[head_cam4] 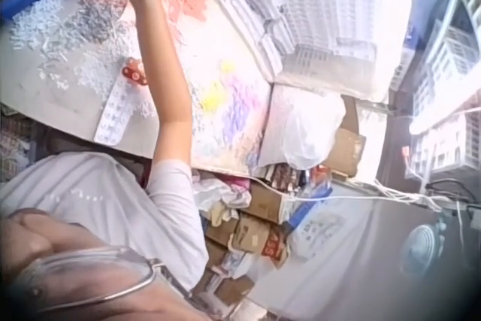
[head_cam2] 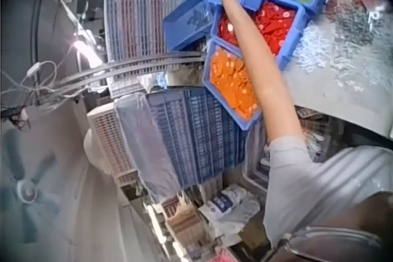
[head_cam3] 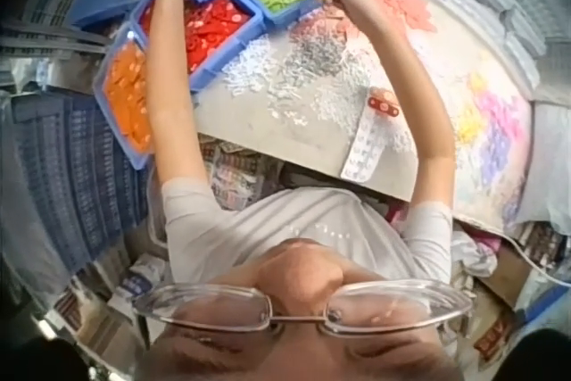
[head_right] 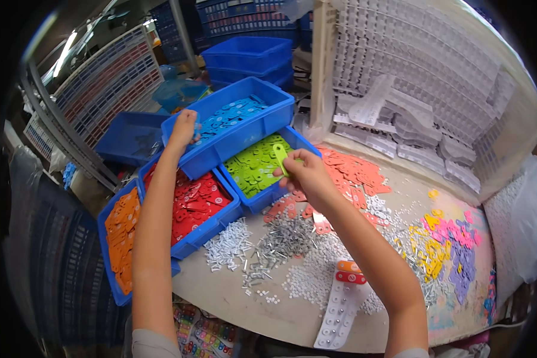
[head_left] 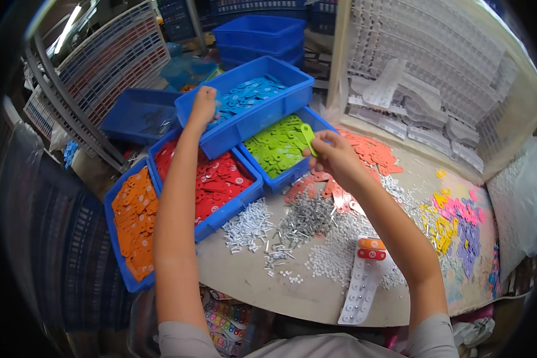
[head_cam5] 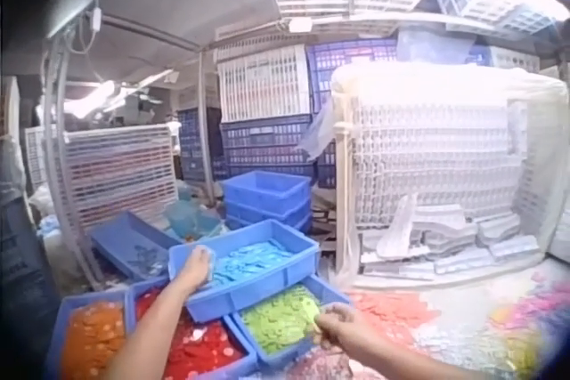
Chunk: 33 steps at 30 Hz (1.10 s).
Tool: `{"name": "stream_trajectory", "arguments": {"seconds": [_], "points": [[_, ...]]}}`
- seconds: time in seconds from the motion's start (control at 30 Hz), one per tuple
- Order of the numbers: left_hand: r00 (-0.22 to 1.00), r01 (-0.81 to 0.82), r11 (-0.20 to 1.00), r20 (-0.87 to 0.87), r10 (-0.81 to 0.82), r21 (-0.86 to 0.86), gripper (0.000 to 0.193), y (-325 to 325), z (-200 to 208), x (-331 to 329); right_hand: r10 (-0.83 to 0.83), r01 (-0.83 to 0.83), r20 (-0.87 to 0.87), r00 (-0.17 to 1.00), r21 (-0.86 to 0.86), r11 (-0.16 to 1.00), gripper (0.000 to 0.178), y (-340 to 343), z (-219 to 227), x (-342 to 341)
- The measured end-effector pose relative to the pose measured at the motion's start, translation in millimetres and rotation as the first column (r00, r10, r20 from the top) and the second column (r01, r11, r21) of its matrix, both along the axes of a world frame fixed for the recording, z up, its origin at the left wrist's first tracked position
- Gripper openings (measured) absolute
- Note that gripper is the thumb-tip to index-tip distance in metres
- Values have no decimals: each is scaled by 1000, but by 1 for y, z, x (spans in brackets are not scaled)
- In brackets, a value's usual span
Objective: Assembling a toy xylophone by attaching colorful plastic keys and metal pins to a base.
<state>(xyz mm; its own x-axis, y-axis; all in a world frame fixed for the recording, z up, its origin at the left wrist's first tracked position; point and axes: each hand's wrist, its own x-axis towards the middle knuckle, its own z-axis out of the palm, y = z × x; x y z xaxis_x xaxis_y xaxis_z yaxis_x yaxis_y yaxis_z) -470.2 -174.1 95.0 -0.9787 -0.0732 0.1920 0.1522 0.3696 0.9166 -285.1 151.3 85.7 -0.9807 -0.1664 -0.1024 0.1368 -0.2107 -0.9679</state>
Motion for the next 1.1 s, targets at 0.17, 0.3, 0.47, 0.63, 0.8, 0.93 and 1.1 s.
{"name": "stream_trajectory", "arguments": {"seconds": [0.17, 0.3, 0.47, 0.63, 0.8, 0.93, 1.1], "points": [[966, -125, 985, -242, 93, -119, 25, -21, -24, -31, 50, -50, 2, 999, -19, 999, 20, 40, 26, 118], [964, -35, 994, -266, 5, -108, 46, -30, -7, -22, -130, 138, -77, 988, 99, 986, 14, 63, 15, 198], [925, 5, 999, -380, 12, 45, 22, 23, 25, 75, -113, 572, -640, 760, 575, 585, 16, 70, -17, 275], [915, 403, 898, -105, -390, 178, 6, 133, 12, 253, -117, 599, -659, 743, 577, 555, 28, 85, -39, 317], [804, 587, 806, -62, -591, -70, 11, 160, -30, 347, -70, 572, -664, 745, 581, 578, 35, 91, -51, 342], [728, 445, 744, 283, -625, 498, 13, 170, -46, 376, -57, 551, -648, 760, 595, 585, 29, 85, -49, 348], [635, 314, 693, 399, -661, 649, 15, 182, -62, 395, -228, 502, -482, 846, 577, 644, 22, 83, -53, 355]]}}
